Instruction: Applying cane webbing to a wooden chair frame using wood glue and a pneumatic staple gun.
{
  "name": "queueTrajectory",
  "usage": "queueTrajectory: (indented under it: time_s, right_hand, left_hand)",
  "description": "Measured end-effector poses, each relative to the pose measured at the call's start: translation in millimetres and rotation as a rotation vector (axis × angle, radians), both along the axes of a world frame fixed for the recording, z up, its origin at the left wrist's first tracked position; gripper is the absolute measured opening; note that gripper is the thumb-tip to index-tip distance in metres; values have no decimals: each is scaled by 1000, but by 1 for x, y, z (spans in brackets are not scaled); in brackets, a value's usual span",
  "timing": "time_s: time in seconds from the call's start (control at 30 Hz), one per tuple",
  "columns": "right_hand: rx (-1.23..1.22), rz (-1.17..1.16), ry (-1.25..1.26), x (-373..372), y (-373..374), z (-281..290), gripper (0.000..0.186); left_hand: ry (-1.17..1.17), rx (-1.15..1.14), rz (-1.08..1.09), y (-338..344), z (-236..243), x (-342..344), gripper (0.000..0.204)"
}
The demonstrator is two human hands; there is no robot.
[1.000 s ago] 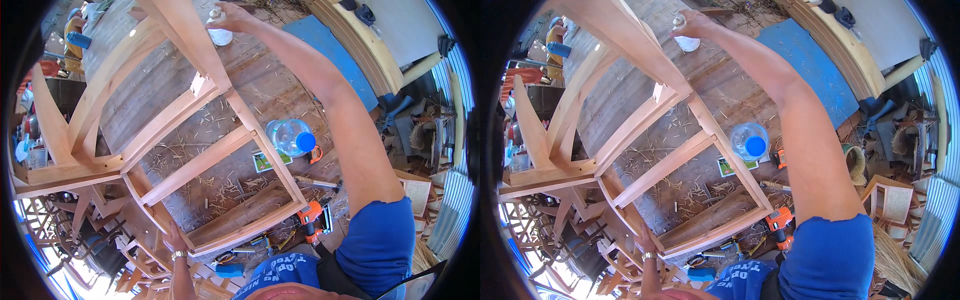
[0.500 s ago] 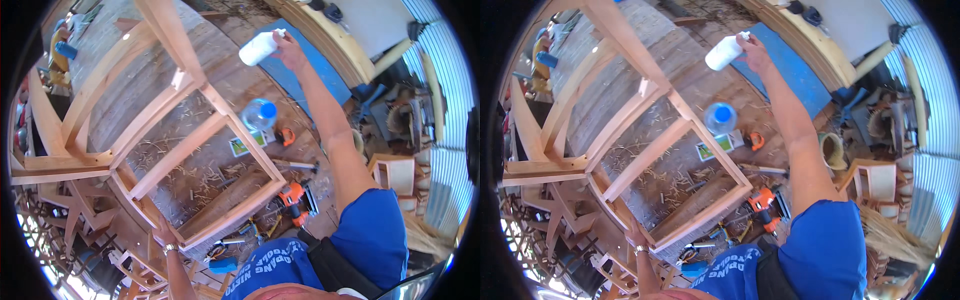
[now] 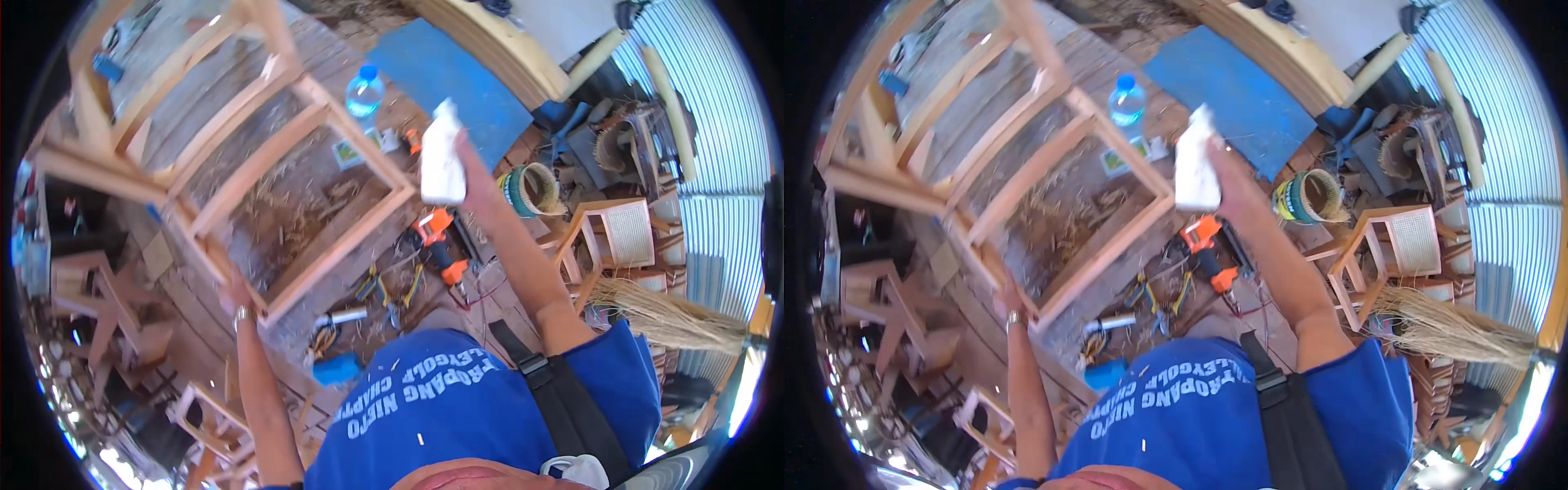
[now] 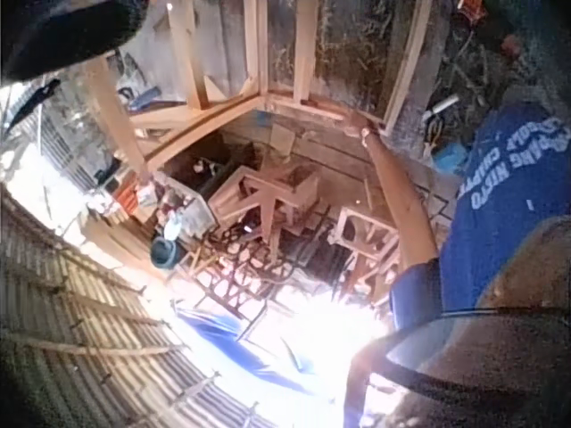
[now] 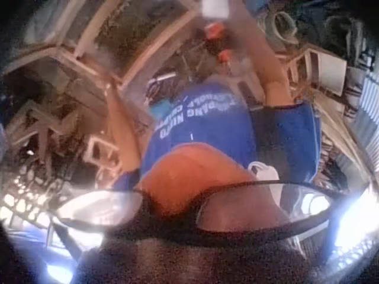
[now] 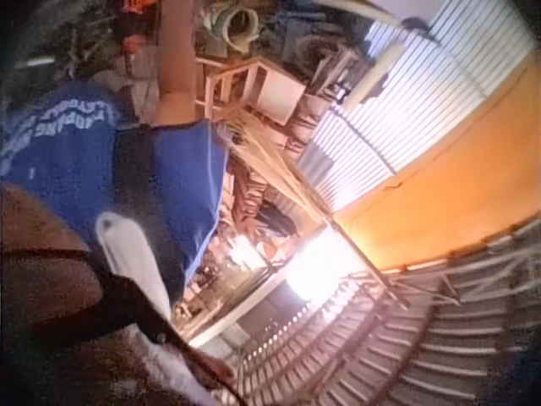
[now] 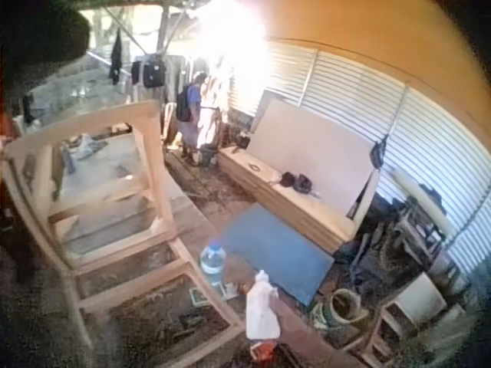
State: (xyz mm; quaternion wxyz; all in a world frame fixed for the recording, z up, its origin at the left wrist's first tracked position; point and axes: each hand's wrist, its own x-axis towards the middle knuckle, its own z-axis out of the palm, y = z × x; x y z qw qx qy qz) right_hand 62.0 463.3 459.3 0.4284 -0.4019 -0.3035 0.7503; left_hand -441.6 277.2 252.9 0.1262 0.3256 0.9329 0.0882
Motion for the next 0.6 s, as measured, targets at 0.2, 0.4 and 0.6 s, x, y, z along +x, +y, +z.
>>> queueTrajectory:
  time_s: [0.2,0.4,0.6]
  right_hand:
    - [-262,100,225,-34,-138,-23,70]
    - [-280,165,67,-28,-210,7,68]
    - [-58,305,-489,-18,-272,28,85]
  left_hand:
    - [-103,51,124,21,-6,-5,90]
    - [-384,126,181,17,-19,-16,93]
    - [-400,197,146,27,34,25,80]
